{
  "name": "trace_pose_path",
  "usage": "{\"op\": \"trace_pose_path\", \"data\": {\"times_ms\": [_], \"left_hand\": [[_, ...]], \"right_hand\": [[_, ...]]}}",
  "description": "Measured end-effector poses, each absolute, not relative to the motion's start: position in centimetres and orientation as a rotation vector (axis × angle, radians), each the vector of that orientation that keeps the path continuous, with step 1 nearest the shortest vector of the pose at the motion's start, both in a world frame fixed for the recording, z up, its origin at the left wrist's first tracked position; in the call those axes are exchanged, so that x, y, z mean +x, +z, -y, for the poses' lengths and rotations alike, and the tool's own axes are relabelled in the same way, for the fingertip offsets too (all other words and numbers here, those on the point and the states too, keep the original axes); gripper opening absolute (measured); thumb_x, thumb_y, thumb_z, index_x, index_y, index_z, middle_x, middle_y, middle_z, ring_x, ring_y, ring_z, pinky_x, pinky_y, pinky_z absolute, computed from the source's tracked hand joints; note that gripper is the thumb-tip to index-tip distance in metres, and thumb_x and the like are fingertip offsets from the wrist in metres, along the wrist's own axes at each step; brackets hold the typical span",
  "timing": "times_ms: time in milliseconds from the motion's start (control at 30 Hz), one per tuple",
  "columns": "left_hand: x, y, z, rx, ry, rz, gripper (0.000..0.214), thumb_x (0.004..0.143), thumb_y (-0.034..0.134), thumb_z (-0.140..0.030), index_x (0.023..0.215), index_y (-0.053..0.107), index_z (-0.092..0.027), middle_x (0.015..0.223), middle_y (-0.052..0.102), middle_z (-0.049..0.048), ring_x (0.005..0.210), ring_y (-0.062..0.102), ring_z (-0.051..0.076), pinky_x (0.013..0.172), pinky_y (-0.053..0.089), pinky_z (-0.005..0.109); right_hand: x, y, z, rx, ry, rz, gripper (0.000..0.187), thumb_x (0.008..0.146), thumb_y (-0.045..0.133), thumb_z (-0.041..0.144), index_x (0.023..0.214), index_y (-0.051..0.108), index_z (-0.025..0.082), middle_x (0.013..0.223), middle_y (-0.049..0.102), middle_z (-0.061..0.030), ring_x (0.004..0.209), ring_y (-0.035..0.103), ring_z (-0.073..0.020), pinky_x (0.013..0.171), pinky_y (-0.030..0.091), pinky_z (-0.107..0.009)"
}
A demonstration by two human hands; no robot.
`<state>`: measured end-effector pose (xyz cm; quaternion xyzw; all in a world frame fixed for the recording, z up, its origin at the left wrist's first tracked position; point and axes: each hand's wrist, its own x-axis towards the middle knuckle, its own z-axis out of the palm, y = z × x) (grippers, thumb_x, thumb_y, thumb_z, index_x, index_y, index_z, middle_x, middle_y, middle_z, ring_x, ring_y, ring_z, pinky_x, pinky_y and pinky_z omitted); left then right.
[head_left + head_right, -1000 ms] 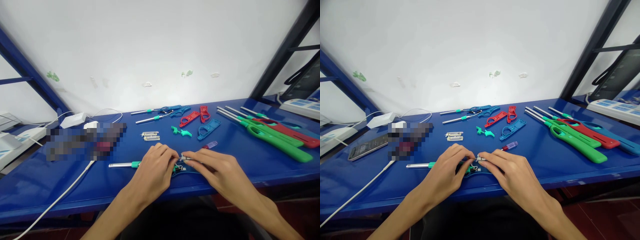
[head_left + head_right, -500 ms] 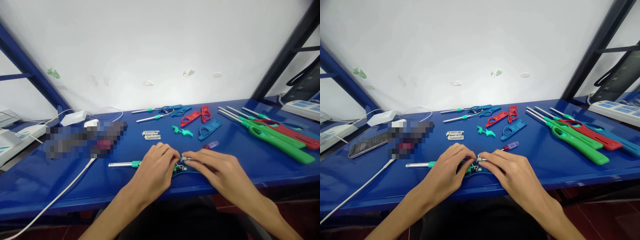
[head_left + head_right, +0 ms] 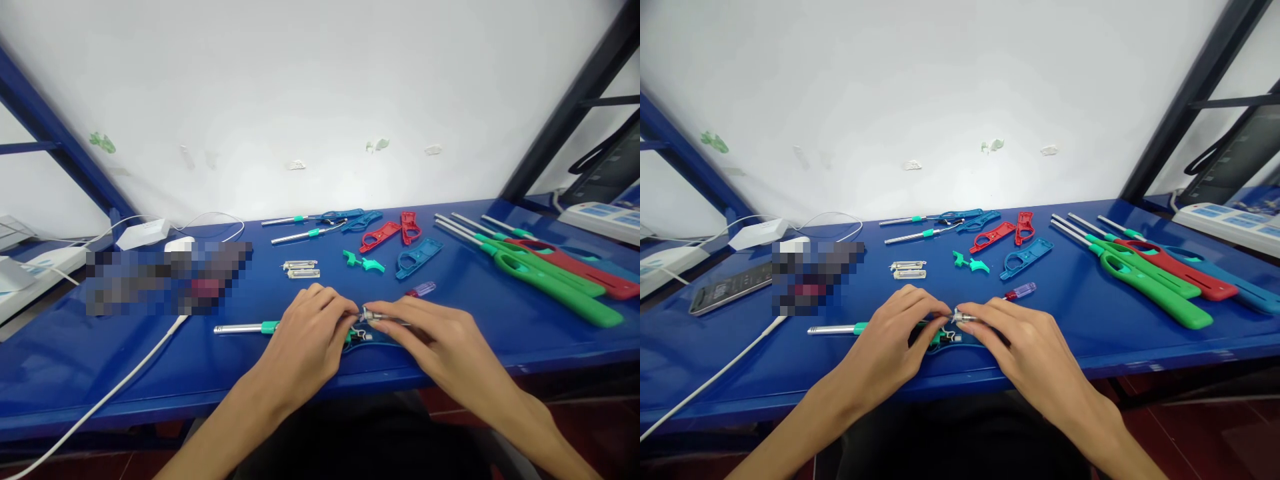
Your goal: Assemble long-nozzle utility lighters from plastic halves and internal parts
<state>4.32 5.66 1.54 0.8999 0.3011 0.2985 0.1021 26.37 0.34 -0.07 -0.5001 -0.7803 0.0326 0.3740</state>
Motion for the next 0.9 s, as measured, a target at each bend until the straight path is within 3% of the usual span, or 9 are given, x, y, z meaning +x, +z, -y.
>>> {"op": "trace_pose_path", "data": {"times_ms": [233, 900], "left_hand": [[4.33, 1.43, -5.65, 2.703, 0.864, -0.870, 0.014, 0.106, 0.055, -0.011, 0.101, 0.067, -0.017, 0.099, 0.070, 0.0034, 0.091, 0.059, 0.022, 0.082, 0.048, 0.039], [4.37, 1.25, -5.40, 2.746, 0.898, -0.800, 0.017, 0.106, 0.052, -0.008, 0.100, 0.067, -0.013, 0.097, 0.067, 0.0076, 0.089, 0.056, 0.022, 0.081, 0.052, 0.038]], "right_hand": [[26.47, -0.08, -0.31, -1.251, 0.076, 1.994, 0.021, 0.106, 0.061, 0.029, 0.118, 0.079, 0.029, 0.116, 0.083, 0.0021, 0.102, 0.080, -0.0206, 0.093, 0.062, -0.028], [26.51, 0.28, -0.22, -1.182, 0.081, 2.063, 0.028, 0.108, 0.055, 0.026, 0.122, 0.079, 0.025, 0.119, 0.082, -0.0030, 0.097, 0.080, -0.0194, 0.089, 0.064, -0.026]]}}
